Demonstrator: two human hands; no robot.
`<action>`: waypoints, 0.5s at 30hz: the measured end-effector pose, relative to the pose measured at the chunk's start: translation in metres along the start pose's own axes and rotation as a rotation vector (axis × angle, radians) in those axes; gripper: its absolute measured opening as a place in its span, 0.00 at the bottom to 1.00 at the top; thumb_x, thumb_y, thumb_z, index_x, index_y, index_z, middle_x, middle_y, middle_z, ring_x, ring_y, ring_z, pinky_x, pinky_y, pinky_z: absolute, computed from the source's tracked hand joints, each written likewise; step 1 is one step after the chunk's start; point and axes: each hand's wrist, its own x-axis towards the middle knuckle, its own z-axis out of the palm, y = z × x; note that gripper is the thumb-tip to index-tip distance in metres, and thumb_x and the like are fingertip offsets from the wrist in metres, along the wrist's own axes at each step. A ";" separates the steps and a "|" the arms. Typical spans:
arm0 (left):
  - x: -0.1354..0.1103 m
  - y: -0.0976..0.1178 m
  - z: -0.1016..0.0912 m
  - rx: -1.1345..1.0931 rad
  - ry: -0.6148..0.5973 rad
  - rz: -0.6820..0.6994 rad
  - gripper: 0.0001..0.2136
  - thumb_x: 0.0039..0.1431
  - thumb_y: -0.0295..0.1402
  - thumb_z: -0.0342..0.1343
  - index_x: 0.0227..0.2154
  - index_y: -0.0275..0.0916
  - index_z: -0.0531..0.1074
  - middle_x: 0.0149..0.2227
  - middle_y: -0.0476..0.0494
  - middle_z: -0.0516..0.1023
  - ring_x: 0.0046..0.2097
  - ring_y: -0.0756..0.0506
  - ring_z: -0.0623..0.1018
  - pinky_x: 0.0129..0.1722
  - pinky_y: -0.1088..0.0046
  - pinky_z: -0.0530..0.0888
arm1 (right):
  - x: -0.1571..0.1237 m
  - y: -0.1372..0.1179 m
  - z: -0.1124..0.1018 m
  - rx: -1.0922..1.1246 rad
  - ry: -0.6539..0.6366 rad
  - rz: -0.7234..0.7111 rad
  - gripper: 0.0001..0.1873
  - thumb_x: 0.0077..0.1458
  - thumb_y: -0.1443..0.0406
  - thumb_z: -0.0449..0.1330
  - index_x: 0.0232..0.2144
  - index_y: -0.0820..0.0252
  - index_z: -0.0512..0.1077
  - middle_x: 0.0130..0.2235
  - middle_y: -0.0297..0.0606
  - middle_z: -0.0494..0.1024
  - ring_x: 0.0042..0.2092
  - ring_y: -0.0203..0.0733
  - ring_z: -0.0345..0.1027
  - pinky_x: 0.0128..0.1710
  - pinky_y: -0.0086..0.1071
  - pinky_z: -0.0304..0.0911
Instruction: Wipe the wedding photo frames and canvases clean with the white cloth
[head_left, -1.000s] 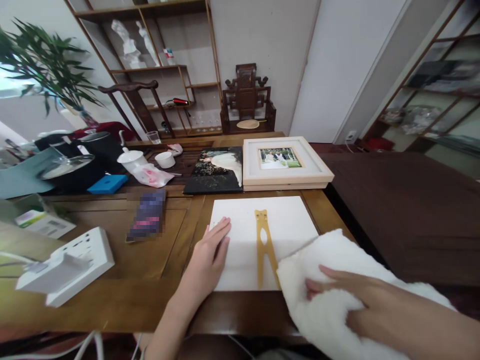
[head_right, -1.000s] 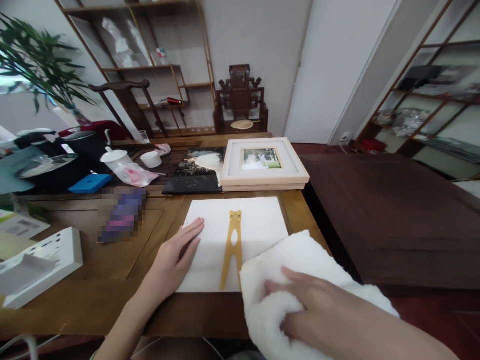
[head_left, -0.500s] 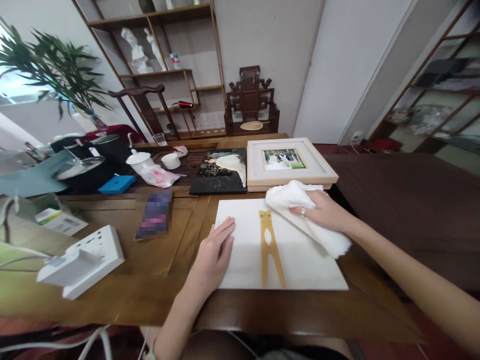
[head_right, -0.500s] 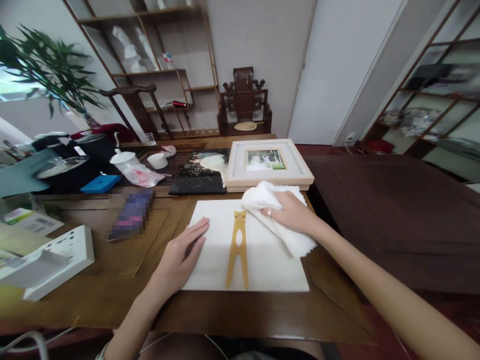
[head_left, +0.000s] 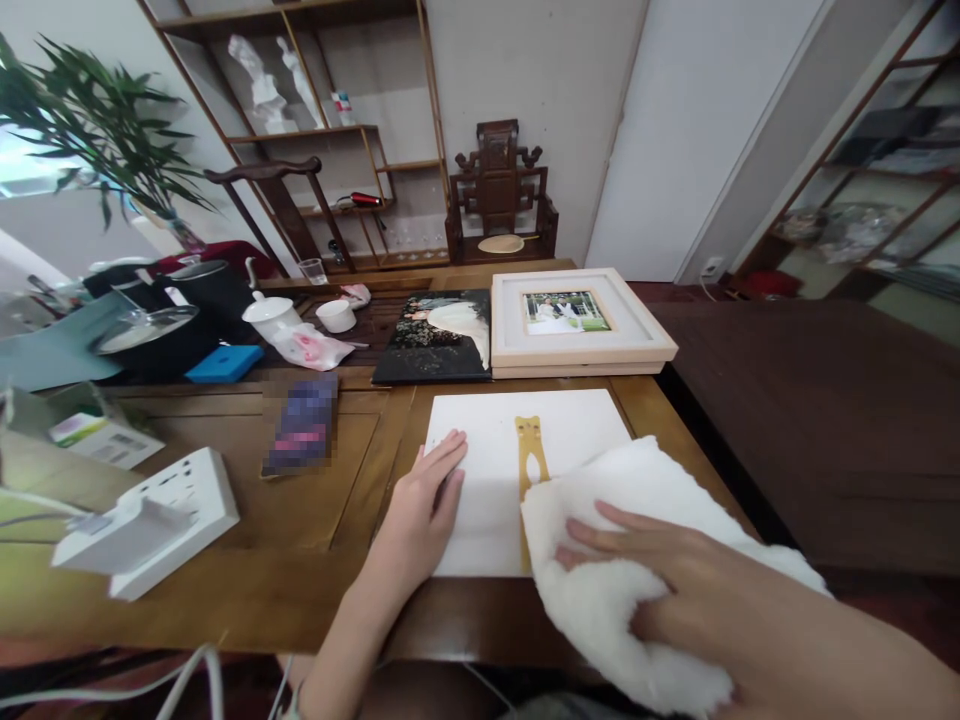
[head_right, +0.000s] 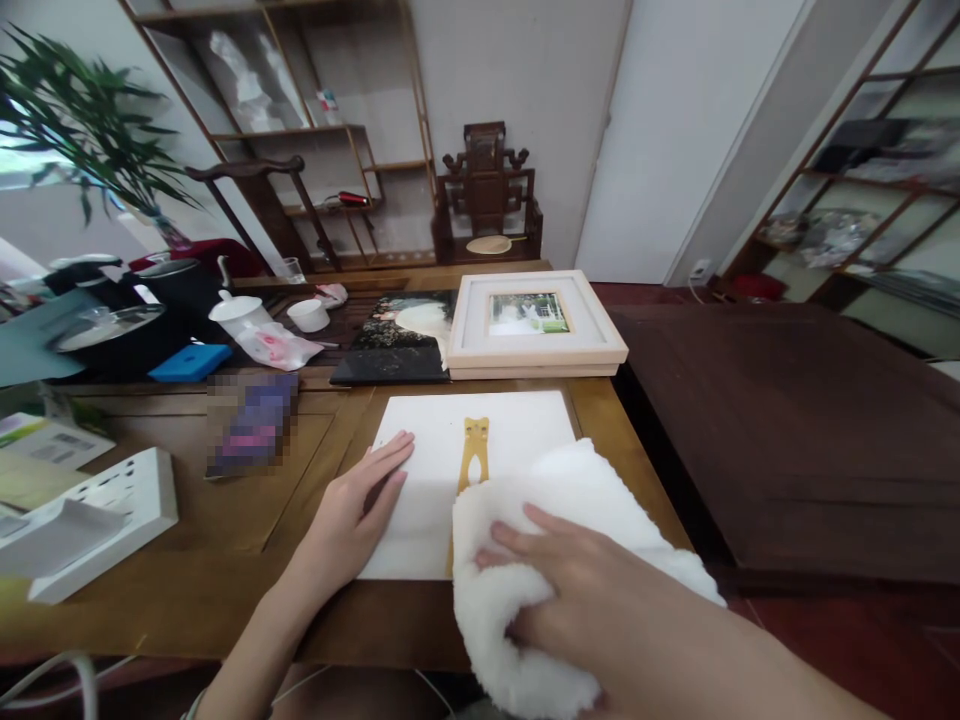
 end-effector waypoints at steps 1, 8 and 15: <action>0.000 0.000 0.000 0.001 0.000 -0.002 0.16 0.63 0.31 0.47 0.51 0.36 0.71 0.56 0.37 0.71 0.60 0.41 0.69 0.62 0.52 0.61 | -0.002 0.002 0.000 0.020 0.015 0.020 0.17 0.35 0.74 0.56 0.30 0.56 0.75 0.55 0.43 0.72 0.56 0.57 0.64 0.55 0.47 0.61; 0.000 0.000 -0.001 0.009 0.004 -0.003 0.16 0.63 0.31 0.46 0.51 0.35 0.71 0.56 0.36 0.71 0.60 0.41 0.68 0.62 0.54 0.61 | 0.030 0.047 -0.004 0.109 0.423 0.400 0.11 0.54 0.60 0.54 0.31 0.60 0.74 0.33 0.42 0.79 0.36 0.52 0.73 0.35 0.40 0.68; 0.001 0.001 -0.002 0.003 -0.002 -0.008 0.16 0.63 0.31 0.46 0.50 0.38 0.72 0.56 0.37 0.71 0.60 0.41 0.69 0.61 0.52 0.61 | 0.082 0.072 -0.008 -0.013 0.442 0.312 0.07 0.51 0.65 0.54 0.27 0.60 0.71 0.32 0.41 0.78 0.35 0.50 0.71 0.36 0.41 0.65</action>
